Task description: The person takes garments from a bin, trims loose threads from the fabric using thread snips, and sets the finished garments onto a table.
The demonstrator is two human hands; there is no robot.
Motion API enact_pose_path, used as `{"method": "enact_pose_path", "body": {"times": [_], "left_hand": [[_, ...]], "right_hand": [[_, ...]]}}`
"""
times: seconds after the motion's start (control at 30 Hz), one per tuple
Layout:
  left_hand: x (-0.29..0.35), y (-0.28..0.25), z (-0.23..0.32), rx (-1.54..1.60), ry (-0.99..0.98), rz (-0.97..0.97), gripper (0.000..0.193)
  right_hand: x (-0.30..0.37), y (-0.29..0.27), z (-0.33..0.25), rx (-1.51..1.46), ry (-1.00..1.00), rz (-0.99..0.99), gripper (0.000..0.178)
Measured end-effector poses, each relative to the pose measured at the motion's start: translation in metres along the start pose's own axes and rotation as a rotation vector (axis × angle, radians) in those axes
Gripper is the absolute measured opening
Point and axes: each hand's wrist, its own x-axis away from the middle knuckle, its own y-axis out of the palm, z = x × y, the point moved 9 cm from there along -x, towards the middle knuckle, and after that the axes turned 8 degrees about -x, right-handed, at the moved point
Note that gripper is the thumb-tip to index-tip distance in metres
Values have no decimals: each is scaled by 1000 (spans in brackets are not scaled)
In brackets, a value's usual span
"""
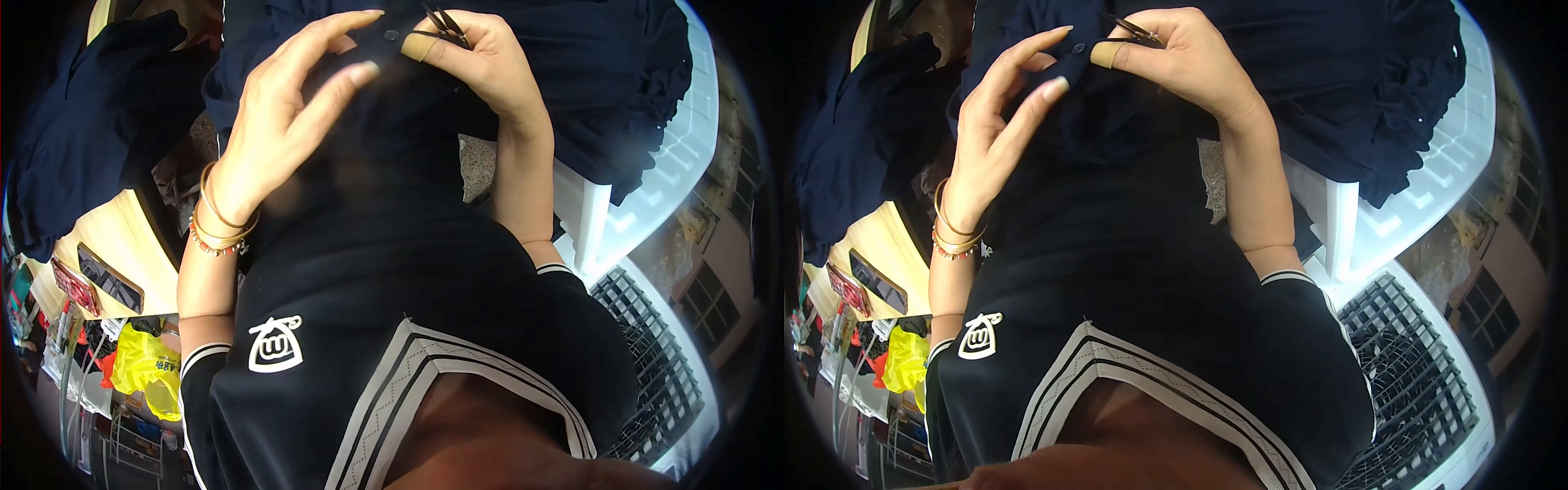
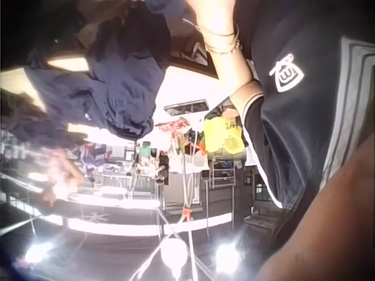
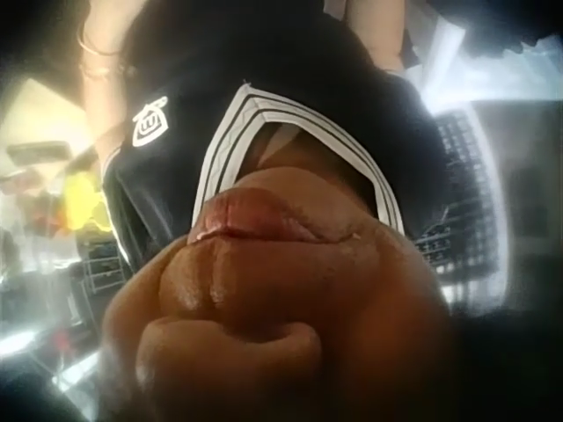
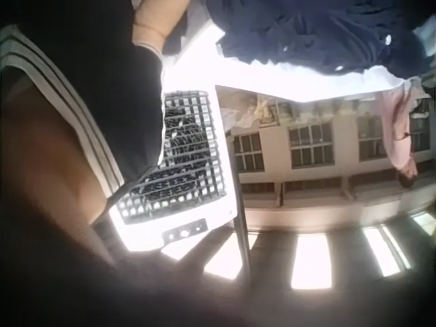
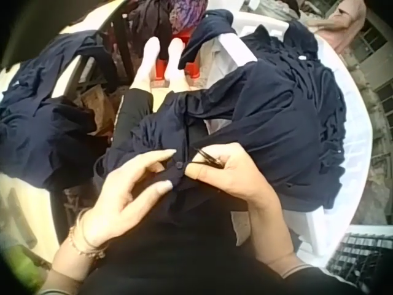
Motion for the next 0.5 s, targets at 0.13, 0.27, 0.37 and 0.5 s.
{"method": "enact_pose_path", "body": {"times": [0.13,0.27,0.37,0.5], "left_hand": [[-1,-3,13,-134,131,-1,39],[5,-4,-24,374,-167,71,23],[13,-2,-46,755,-424,110,22],[14,-5,-51,865,-491,134,23]], "right_hand": [[-2,-4,13,-11,58,-54,17],[-6,19,-5,-35,180,-102,9],[0,16,-40,72,-91,107,23],[9,13,-77,349,-188,179,29]]}}
